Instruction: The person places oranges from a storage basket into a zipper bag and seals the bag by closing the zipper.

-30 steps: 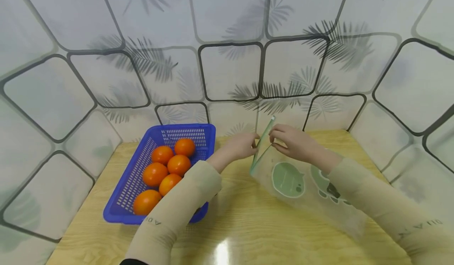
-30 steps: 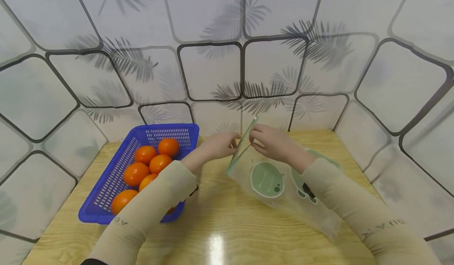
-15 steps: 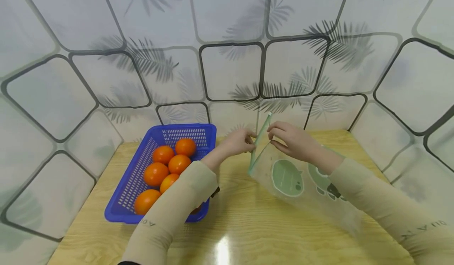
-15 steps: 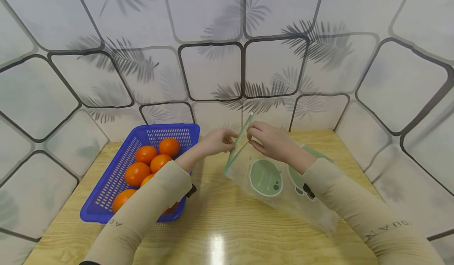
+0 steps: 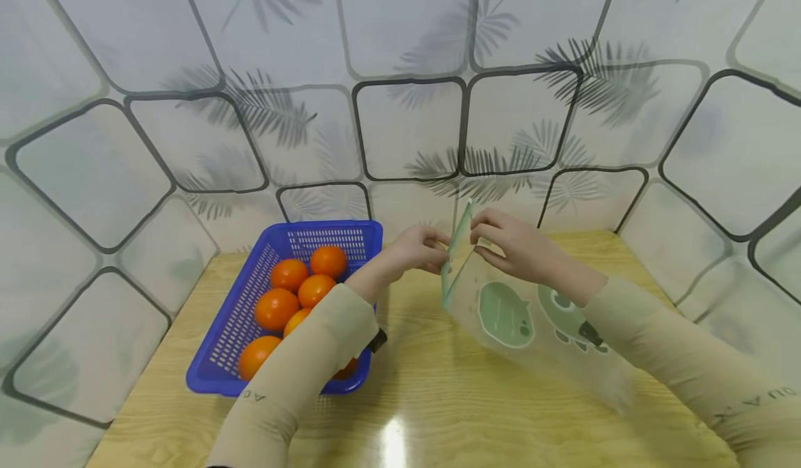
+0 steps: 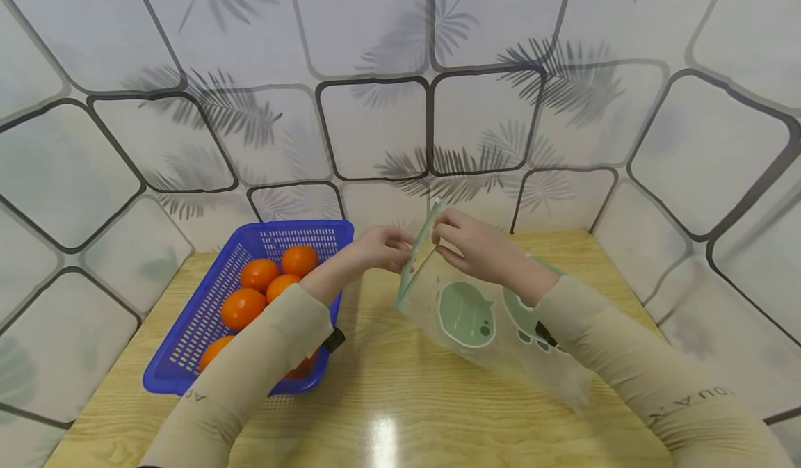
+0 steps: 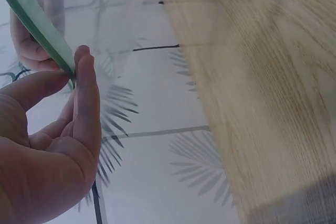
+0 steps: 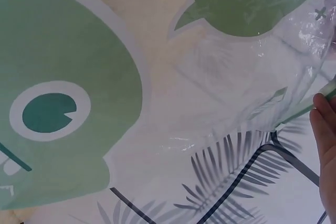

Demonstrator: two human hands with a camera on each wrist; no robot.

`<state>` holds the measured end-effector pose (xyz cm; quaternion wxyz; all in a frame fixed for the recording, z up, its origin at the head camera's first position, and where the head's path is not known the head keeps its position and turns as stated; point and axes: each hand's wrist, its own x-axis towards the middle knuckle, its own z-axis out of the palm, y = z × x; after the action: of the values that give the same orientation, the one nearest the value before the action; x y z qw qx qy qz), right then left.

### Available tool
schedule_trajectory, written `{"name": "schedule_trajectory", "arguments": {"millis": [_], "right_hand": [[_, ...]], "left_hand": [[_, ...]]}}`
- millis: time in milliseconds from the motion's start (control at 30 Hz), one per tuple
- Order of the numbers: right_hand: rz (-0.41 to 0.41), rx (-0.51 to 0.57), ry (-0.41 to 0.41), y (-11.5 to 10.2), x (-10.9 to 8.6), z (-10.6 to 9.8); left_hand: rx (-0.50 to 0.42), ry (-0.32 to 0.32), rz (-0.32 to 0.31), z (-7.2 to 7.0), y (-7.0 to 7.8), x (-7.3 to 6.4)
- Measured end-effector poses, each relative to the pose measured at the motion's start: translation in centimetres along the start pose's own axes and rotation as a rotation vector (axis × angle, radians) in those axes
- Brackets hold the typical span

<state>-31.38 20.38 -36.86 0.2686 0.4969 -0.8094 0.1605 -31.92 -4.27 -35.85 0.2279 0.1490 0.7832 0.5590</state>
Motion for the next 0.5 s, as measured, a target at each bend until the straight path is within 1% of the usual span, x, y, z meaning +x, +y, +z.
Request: {"name": "schedule_trajectory", "arguments": {"millis": [133,233,400,500], "right_hand": [[0.033,0.007,0.013,-0.2,0.1,-0.2],[0.077,0.005,0.012,-0.5,0.3,-0.4],[0.189,0.027,-0.034,-1.3,0.7,-0.8],[0.258,0.068,-0.076,-1.8,1.0,-1.1]], "left_hand": [[-0.058,0.013,-0.017,0.0,0.2,-0.2],[-0.090,0.024,-0.015,0.1,0.3,-0.5],[-0.152,0.027,-0.004,0.3,0.6,-0.9],[-0.184,0.026,0.005,0.3,0.6,-1.1]]}}
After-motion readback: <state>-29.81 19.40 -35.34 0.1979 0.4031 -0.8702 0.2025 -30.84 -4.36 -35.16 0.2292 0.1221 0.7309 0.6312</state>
